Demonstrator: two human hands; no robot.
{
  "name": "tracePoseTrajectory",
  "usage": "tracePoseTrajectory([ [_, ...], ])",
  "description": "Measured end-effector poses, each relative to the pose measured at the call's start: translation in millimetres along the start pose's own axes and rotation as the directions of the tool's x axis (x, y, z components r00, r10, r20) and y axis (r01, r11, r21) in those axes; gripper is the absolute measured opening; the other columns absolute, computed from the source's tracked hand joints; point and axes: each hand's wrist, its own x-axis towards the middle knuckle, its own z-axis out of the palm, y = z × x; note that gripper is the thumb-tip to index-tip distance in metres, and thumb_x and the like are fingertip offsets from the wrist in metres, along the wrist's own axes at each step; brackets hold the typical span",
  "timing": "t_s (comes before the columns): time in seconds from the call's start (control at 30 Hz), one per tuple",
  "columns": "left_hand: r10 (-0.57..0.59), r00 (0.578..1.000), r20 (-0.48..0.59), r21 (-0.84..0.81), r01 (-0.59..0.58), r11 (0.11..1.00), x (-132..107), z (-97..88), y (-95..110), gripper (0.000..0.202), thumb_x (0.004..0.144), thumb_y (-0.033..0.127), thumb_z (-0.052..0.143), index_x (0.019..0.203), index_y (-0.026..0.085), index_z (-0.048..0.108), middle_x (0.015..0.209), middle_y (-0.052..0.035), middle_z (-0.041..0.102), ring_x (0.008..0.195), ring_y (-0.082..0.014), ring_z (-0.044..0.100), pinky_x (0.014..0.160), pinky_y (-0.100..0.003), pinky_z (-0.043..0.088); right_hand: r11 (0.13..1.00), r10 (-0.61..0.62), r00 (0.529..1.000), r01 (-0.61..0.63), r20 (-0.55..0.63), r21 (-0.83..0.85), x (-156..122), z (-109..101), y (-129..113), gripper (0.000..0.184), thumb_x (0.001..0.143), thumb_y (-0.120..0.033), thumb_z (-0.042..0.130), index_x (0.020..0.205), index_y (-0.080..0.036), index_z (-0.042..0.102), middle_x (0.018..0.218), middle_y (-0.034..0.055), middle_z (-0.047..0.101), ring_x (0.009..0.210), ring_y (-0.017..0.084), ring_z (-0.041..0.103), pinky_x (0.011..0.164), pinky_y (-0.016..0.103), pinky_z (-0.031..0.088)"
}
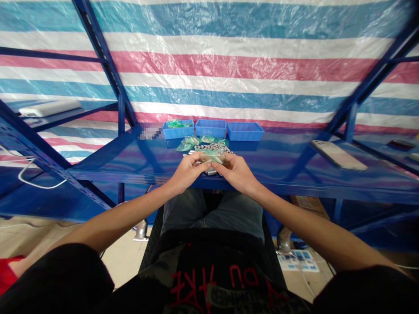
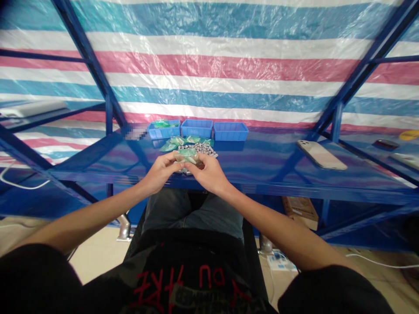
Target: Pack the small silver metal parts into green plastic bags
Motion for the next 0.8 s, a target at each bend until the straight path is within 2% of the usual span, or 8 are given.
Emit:
tracePoseTrajectory([
  [0.17, -0.02, 1.0, 0.015, -0.002, 0.02, 1.0, 0, 0.1, -2, 0.024, 0.075, 0.033, 0.065, 0.09, 0.014, 0.065, 0.084, -0.003, 0.066, 0.075, -0.0139, 0.057, 0.068, -0.024, 0.043, 0.996, -0.011, 1.0, 0.009, 0.015, 0.084, 1, -2, -2, 0.022, 0.076, -0.035, 0.059, 0.083, -0.015, 0.061, 0.074, 0.0015, 0.062, 0.065, 0.014, 0.053, 0.06, 0.026, 0.041],
  [0.33, 0.02, 1.0, 0.024, 0.199, -0.024, 0.98, -1, -0.4, 3, 0.025, 0.077, 0.037, 0.061, 0.081, 0.012, 0.064, 0.075, -0.0027, 0.062, 0.069, -0.013, 0.054, 0.062, -0.023, 0.041, 0.998, -0.02, 1.0, 0.02, -0.001, 0.057, 1, -2, -2, 0.018, 0.075, -0.033, 0.058, 0.077, -0.015, 0.057, 0.068, -0.0009, 0.056, 0.06, 0.011, 0.047, 0.055, 0.024, 0.037],
  [0.57, 0.215, 0.975, -0.048, 0.47, -0.168, 0.867, -5, -1.8, 10, 0.022, 0.076, 0.035, 0.062, 0.068, 0.014, 0.061, 0.064, -0.0001, 0.057, 0.061, -0.0113, 0.05, 0.059, -0.023, 0.038, 1.0, 0.007, 1.0, -0.007, -0.022, 0.004, 2, -3, -1, 0.021, 0.074, -0.035, 0.059, 0.074, -0.015, 0.059, 0.066, -0.0004, 0.057, 0.058, 0.011, 0.046, 0.055, 0.024, 0.036],
  [0.63, 0.185, 0.982, -0.048, 0.44, -0.146, 0.886, -3, -3.2, 8, 0.023, 0.076, 0.036, 0.062, 0.07, 0.014, 0.062, 0.064, -0.0005, 0.058, 0.061, -0.0114, 0.05, 0.057, -0.023, 0.039, 0.998, 0.017, 1.0, -0.018, 0.022, 0.065, 3, -6, -2, 0.023, 0.073, -0.037, 0.062, 0.075, -0.014, 0.06, 0.066, -0.0004, 0.057, 0.058, 0.011, 0.046, 0.054, 0.024, 0.035],
  [0.7, 0.104, 0.994, -0.019, 0.332, -0.092, 0.939, 0, -4.2, 6, 0.025, 0.076, 0.038, 0.062, 0.075, 0.013, 0.063, 0.068, -0.0017, 0.061, 0.063, -0.0121, 0.053, 0.058, -0.023, 0.04, 0.99, 0.026, 0.998, -0.034, 0.056, 0.139, 4, -8, -3, 0.026, 0.071, -0.039, 0.064, 0.077, -0.014, 0.062, 0.065, -0.0009, 0.058, 0.057, 0.01, 0.046, 0.053, 0.023, 0.035],
  [0.8, 0.036, 0.999, -0.003, 0.194, -0.035, 0.98, 2, -3.9, 6, 0.025, 0.075, 0.038, 0.063, 0.077, 0.013, 0.064, 0.07, -0.002, 0.062, 0.064, -0.0124, 0.055, 0.059, -0.023, 0.042, 0.984, 0.043, 0.998, -0.049, 0.039, 0.17, 6, -9, -2, 0.03, 0.069, -0.041, 0.066, 0.08, -0.014, 0.064, 0.066, -0.0008, 0.059, 0.056, 0.01, 0.046, 0.053, 0.023, 0.035],
])
